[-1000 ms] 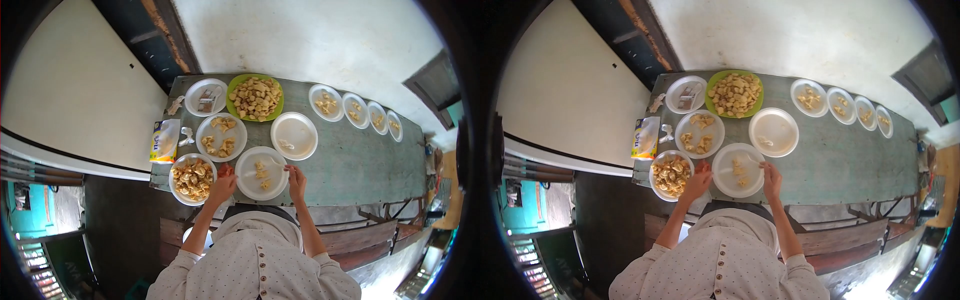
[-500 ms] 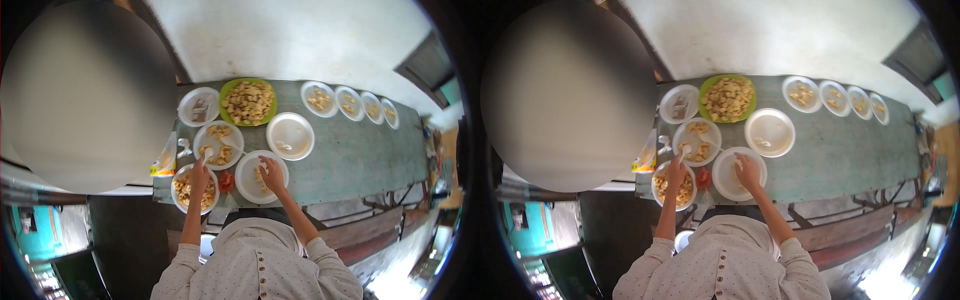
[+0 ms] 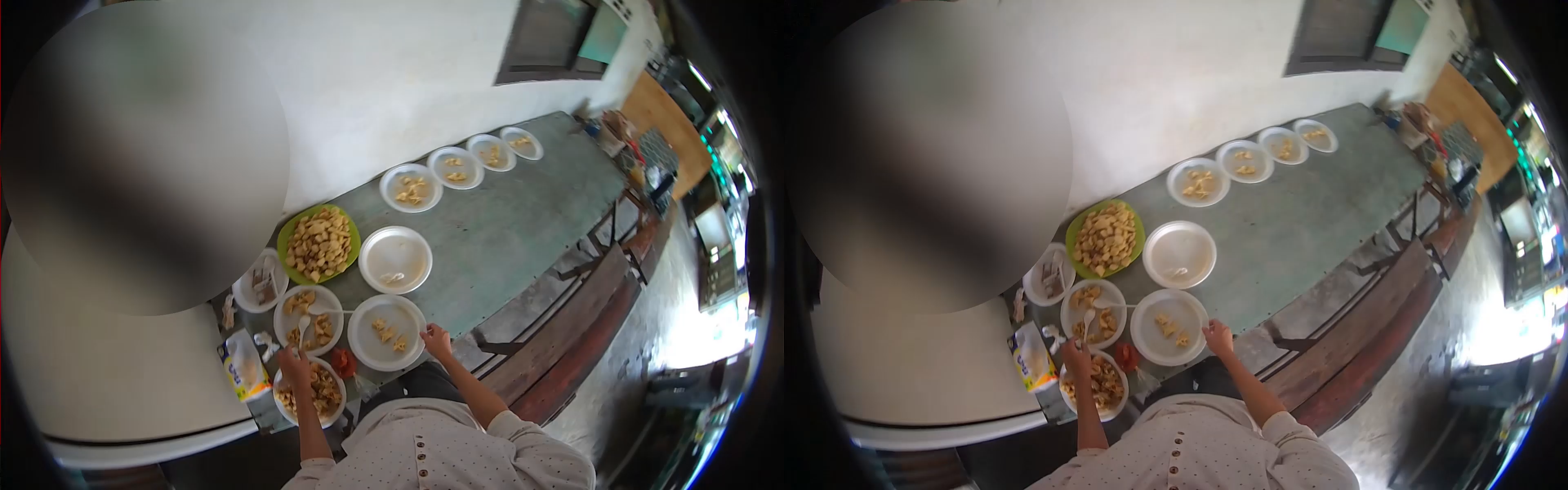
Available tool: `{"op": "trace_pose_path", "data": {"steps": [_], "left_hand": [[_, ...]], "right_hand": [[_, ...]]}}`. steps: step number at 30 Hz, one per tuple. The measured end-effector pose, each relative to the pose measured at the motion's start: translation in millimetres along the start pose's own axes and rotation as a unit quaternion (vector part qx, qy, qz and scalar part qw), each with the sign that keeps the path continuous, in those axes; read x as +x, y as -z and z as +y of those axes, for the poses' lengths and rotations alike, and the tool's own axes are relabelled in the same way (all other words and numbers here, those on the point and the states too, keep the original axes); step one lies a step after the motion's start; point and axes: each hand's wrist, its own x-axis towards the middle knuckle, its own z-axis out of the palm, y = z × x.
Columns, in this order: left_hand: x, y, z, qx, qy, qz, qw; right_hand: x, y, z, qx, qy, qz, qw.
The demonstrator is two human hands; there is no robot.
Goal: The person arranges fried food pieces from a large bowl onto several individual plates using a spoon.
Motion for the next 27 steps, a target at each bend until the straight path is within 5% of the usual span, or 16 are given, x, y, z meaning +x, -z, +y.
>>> {"op": "trace_pose_path", "data": {"steps": [7, 19, 22, 27], "left_hand": [[21.7, 1.7, 50.1, -0.127, -0.007, -0.027, 0.992], [35.9, -23.4, 144.5, -0.094, -0.126, -0.091, 0.983], [35.8, -31.4, 189.6, -0.129, -0.056, -0.129, 0.982], [36.5, -82.5, 241.3, -0.132, -0.092, -0.064, 0.985]], "right_hand": [[-39.5, 43.8, -15.0, 0.106, -0.200, 0.039, 0.973], [-1.0, 106.7, 46.1, 0.090, -0.193, 0.134, 0.968], [23.2, 144.3, 50.6, 0.128, -0.200, 0.149, 0.960], [87.7, 211.6, 80.2, 0.169, -0.209, 0.148, 0.952]]}}
